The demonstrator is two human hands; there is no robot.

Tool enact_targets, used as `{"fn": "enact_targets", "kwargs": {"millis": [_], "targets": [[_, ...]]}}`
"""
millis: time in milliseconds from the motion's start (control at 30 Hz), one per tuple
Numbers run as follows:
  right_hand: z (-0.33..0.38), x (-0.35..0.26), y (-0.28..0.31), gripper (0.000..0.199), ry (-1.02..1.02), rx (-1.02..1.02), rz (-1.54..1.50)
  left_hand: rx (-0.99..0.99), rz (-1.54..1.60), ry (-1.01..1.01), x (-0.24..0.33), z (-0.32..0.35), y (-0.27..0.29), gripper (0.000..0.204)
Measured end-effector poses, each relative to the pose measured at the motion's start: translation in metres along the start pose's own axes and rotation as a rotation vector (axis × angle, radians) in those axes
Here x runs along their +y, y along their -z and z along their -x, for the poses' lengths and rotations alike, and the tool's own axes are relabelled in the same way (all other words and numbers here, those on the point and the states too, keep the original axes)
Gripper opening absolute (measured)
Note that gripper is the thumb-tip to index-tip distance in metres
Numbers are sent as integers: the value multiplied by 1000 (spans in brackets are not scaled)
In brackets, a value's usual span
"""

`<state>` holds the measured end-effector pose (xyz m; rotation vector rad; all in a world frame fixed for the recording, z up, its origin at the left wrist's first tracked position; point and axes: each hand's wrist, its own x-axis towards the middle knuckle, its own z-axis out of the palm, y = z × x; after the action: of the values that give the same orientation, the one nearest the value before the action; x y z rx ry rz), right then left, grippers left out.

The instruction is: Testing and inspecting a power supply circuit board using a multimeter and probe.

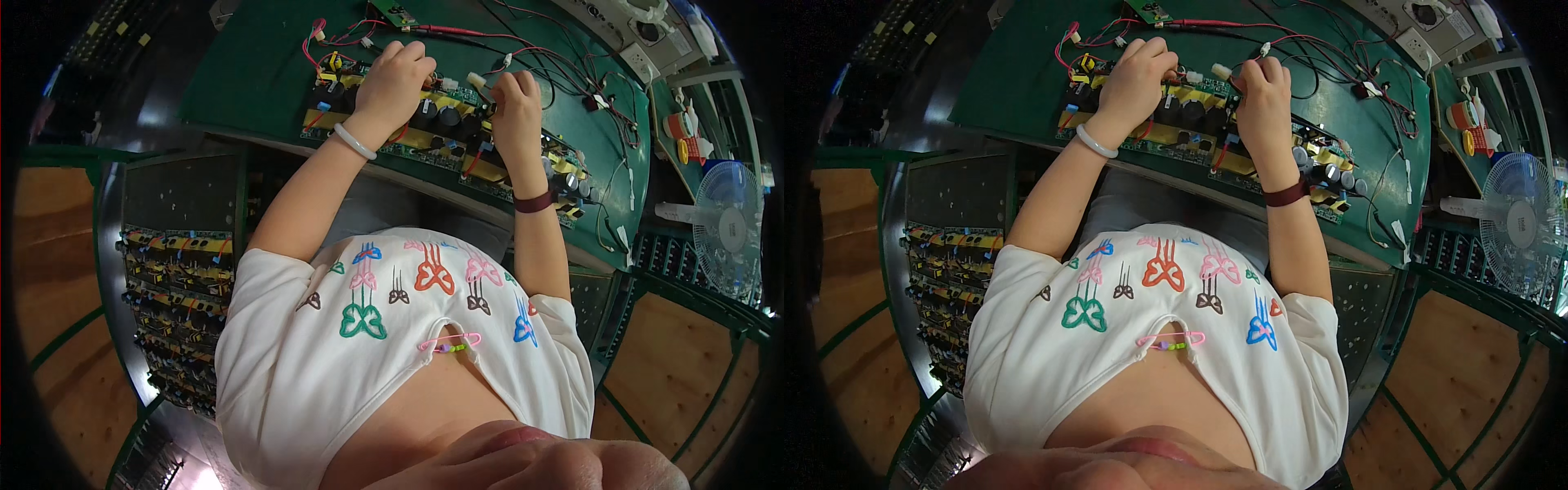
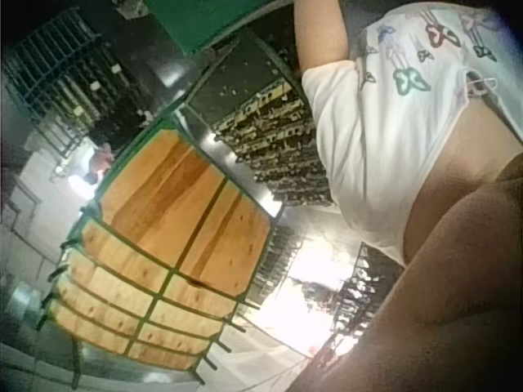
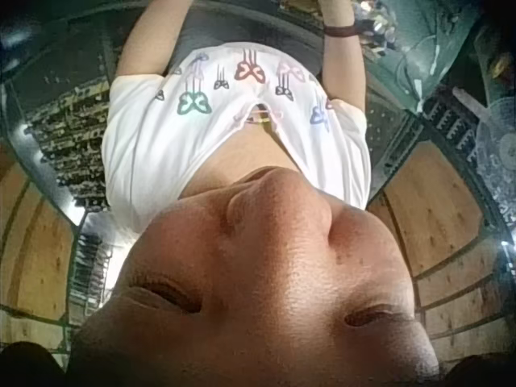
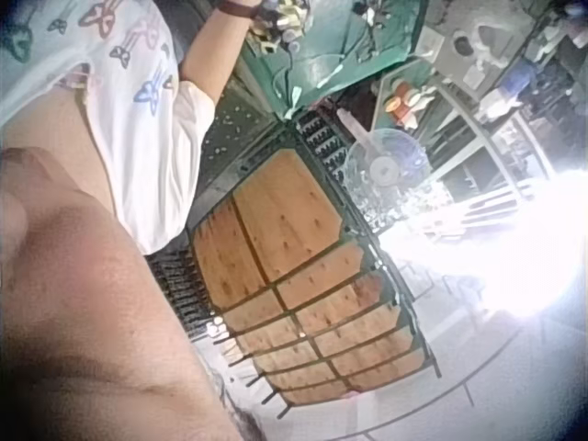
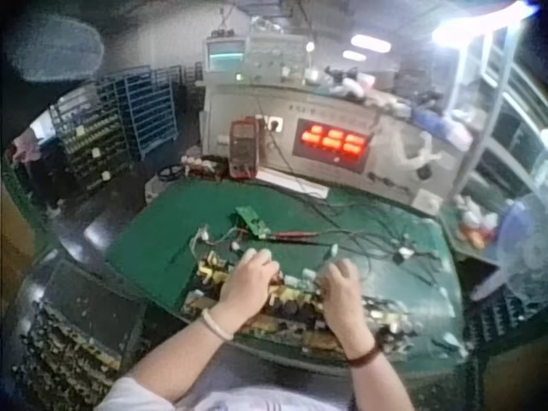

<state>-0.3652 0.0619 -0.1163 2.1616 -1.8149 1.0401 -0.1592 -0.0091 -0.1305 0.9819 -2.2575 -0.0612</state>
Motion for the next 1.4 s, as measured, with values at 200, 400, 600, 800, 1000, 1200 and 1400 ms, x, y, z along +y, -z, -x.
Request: {"fn": "enact_targets", "kwargs": {"millis": [200,400,600,800,1000,1200,1400], "targets": [[-2,1,-2,6,-80,175,154,223,46,73,1,-1,-1,7],[-3,1,-8,18,-89,133,7,1,277,315,-1,-4,12,25],[-2,3,-12,26,34,110,10,132,556,307,-47,6,48,33],[2,3,-6,15,-53,-44,-27,178,378,538,-103,37,86,17],[4,5,-10,14,-80,-107,-55,51,684,533,-133,61,70,17],[7,0,-7,14,-110,-120,-16,-27,692,405,-126,51,66,5],[7,1,-8,15,-121,-116,12,-89,360,160,-128,46,71,10]]}}
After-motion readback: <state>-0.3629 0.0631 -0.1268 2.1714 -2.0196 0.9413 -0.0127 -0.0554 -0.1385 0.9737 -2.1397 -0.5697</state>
